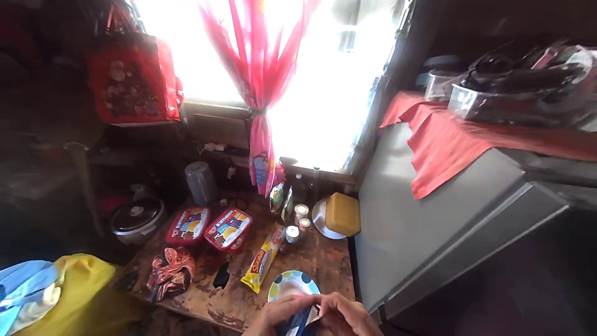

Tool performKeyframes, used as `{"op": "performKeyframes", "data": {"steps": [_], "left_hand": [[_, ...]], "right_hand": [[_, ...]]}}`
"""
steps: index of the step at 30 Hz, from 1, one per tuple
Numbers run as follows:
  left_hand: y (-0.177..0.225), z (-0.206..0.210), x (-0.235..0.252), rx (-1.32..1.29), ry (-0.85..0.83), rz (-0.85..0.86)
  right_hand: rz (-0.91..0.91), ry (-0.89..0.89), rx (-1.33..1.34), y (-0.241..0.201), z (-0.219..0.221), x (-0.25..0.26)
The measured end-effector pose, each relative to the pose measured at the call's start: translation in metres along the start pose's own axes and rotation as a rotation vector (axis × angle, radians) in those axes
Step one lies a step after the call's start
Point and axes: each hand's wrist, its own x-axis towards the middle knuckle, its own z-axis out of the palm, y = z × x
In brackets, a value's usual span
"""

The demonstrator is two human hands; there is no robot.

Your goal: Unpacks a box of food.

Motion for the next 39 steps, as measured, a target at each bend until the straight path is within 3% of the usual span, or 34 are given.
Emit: {"op": "performKeyframes", "data": {"steps": [4, 7, 11, 19, 25, 31, 39], "left_hand": [[-0.001, -0.003, -0.005, -0.061, -0.022, -0.066], [0.006, -0.004, -0.009, 0.049, -0.03, -0.186], [0.005, -0.006, -0.017, -0.026, 0.0, -0.247], [0.016, -0.003, -0.028, 0.215, 0.067, -0.211], [0.023, 0.0, -0.026, 0.569, 0.273, -0.119], [0.021, 0.006, -0.023, 0.71, 0.241, -0.036], [0.009, 0.005, -0.014, 0.902, 0.186, -0.038]], "right_hand": [[0.045, 0.003, 0.071, 0.006, 0.005, -0.005], [-0.042, -0.008, -0.049, 0.006, 0.008, -0.007], [-0.111, 0.019, -0.121, 0.005, 0.015, -0.009], [-0.144, -0.02, -0.147, 0.005, 0.024, -0.005], [0.04, -0.002, -0.062, -0.004, 0.035, -0.006], [0.086, -0.03, -0.01, -0.005, 0.026, -0.002], [0.5, 0.031, 0.19, 0.0, 0.027, -0.001]]}}
